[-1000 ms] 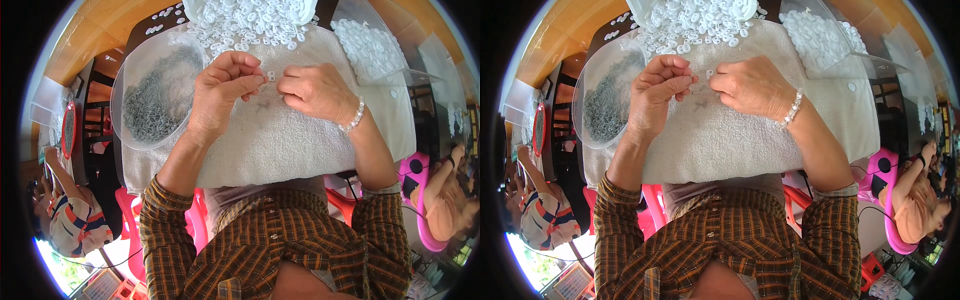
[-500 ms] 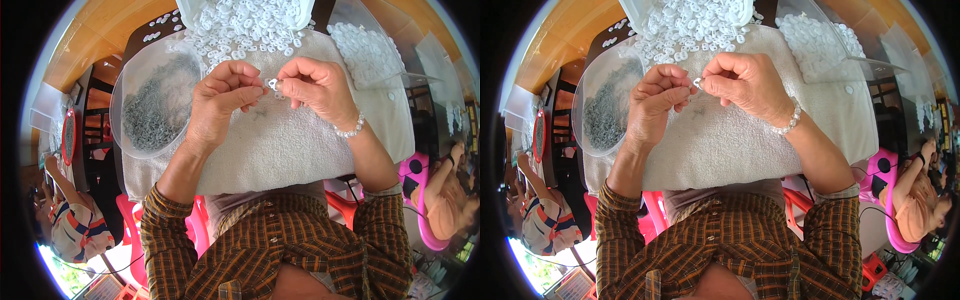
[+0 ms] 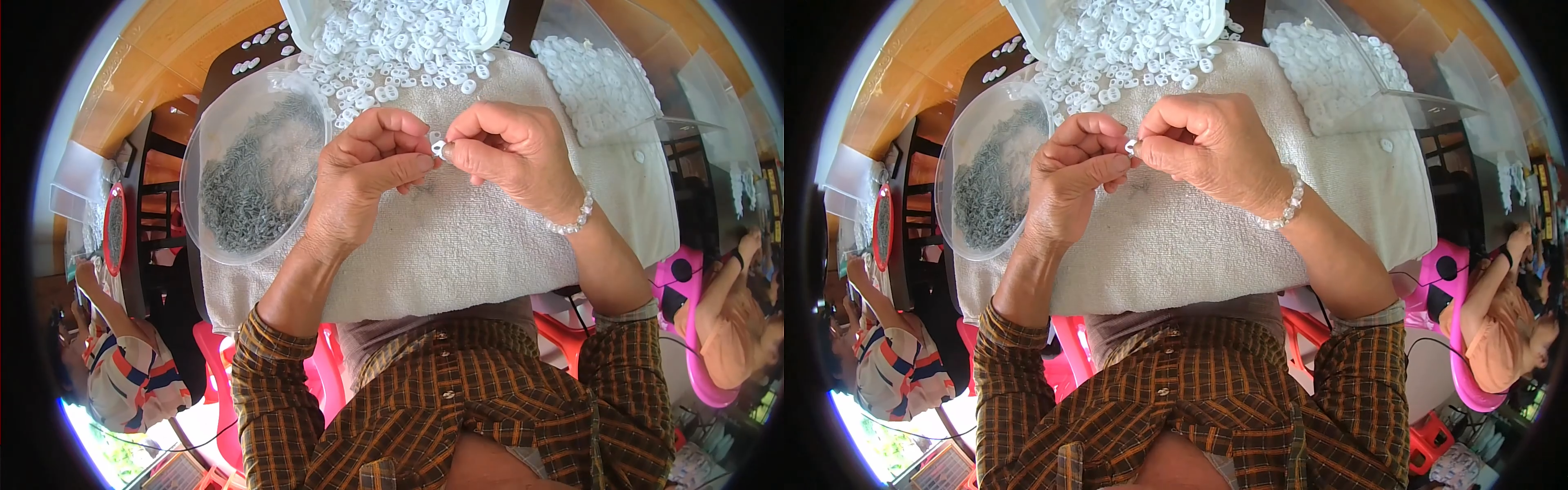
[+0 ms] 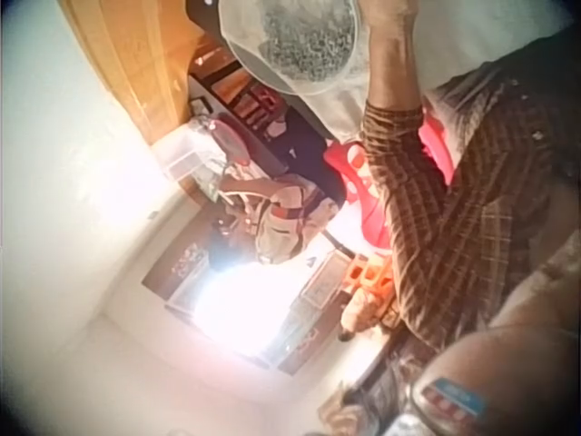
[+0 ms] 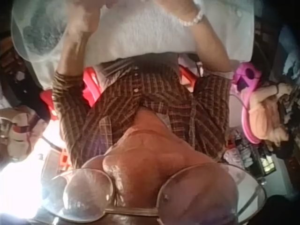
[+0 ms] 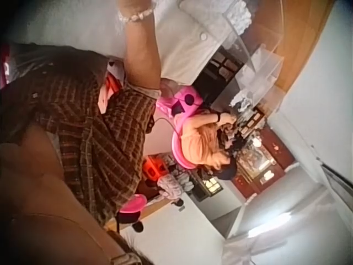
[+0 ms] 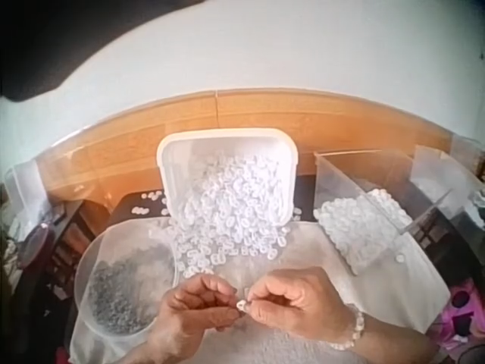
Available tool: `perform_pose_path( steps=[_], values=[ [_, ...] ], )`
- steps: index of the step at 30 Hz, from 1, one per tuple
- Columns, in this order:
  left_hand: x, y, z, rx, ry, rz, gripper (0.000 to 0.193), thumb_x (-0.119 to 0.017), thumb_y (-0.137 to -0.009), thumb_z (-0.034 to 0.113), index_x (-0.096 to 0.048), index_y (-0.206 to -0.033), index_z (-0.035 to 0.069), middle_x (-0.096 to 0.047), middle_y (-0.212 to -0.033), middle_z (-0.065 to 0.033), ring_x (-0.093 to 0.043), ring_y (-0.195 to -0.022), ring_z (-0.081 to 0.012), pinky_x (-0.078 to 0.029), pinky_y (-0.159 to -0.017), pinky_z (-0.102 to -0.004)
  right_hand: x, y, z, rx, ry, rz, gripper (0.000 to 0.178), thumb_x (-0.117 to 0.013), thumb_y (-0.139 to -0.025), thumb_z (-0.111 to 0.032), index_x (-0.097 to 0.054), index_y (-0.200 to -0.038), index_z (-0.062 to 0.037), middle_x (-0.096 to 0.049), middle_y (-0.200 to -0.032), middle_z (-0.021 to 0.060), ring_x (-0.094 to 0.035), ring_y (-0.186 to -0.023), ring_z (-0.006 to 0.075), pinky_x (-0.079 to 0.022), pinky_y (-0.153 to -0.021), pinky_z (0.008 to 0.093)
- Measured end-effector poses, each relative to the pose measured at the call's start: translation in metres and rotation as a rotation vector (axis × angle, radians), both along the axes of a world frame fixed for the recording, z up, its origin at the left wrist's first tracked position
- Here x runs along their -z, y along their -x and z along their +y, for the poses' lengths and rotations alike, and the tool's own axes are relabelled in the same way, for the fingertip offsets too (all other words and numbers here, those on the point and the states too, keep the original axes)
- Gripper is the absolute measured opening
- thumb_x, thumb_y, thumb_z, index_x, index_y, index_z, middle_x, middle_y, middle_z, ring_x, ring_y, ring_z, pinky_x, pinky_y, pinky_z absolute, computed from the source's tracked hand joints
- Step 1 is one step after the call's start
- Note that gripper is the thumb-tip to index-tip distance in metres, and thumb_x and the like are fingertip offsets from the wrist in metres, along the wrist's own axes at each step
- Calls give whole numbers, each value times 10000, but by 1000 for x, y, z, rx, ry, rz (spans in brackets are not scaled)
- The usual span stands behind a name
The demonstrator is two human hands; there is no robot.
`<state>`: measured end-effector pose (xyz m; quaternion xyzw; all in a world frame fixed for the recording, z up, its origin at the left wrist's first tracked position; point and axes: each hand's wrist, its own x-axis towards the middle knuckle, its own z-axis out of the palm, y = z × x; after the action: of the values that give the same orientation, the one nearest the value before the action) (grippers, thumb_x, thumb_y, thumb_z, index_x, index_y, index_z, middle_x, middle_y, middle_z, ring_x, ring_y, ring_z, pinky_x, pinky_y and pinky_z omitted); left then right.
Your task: Manually assembling small white plastic components by joining two parts together.
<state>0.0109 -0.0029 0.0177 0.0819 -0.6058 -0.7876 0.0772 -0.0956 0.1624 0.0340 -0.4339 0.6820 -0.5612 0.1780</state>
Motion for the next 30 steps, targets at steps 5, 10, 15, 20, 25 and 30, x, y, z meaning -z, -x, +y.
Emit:
perform_pose_path(
  steps=[5, 10, 15, 20, 25, 30],
  values=[
    [0, 0, 1, -19, 1, -6, 252, -639, -783, -63, -582, -1009, 31, -640, -854, -52, -618, -745, -126, -422, -588, -229, 2, -2, -1, 24, 19, 129, 57, -654, -822, -36, -623, -801, 8, -591, -675, 5, -538, -551, 41, -420, -482, 185],
    [1, -2, 10, -97, 3, 18, 266, -651, -774, -60, -580, -1014, 32, -648, -841, -54, -588, -695, -106, -425, -591, -230, 5, -8, -4, 118, 39, 322, 58, -657, -792, -29, -615, -763, -2, -587, -654, 15, -540, -552, 50, -413, -481, 204],
    [3, -2, 11, -139, 19, 17, 274, -652, -774, -58, -573, -1021, 30, -654, -844, -59, -585, -694, -102, -426, -597, -232, 9, -8, -6, 158, 13, 377, 76, -655, -793, -61, -619, -750, -10, -586, -614, 4, -538, -534, 48, -402, -461, 199],
    [-2, -1, 11, -90, -51, 68, 266, -629, -818, -17, -569, -1073, 27, -668, -880, -78, -598, -713, -123, -448, -618, -249, -6, -8, -2, 142, -19, -76, 80, -643, -818, -78, -635, -766, -17, -589, -615, -14, -534, -492, 33, -390, -426, 173],
    [-1, -1, 6, -16, -58, 21, 212, -627, -842, 28, -596, -1051, 21, -674, -909, -106, -605, -721, -131, -461, -628, -257, -6, -5, 0, 138, 18, -173, 76, -634, -833, -83, -641, -795, -18, -588, -617, -19, -538, -490, 28, -383, -414, 161],
    [-1, -2, 7, 31, 24, -44, 129, -632, -851, 58, -639, -975, 23, -682, -864, -112, -590, -681, -121, -460, -604, -253, -5, -6, -1, 129, 41, -133, 56, -642, -824, -59, -640, -791, -14, -593, -626, -13, -535, -495, 23, -382, -414, 157]
  ],
)
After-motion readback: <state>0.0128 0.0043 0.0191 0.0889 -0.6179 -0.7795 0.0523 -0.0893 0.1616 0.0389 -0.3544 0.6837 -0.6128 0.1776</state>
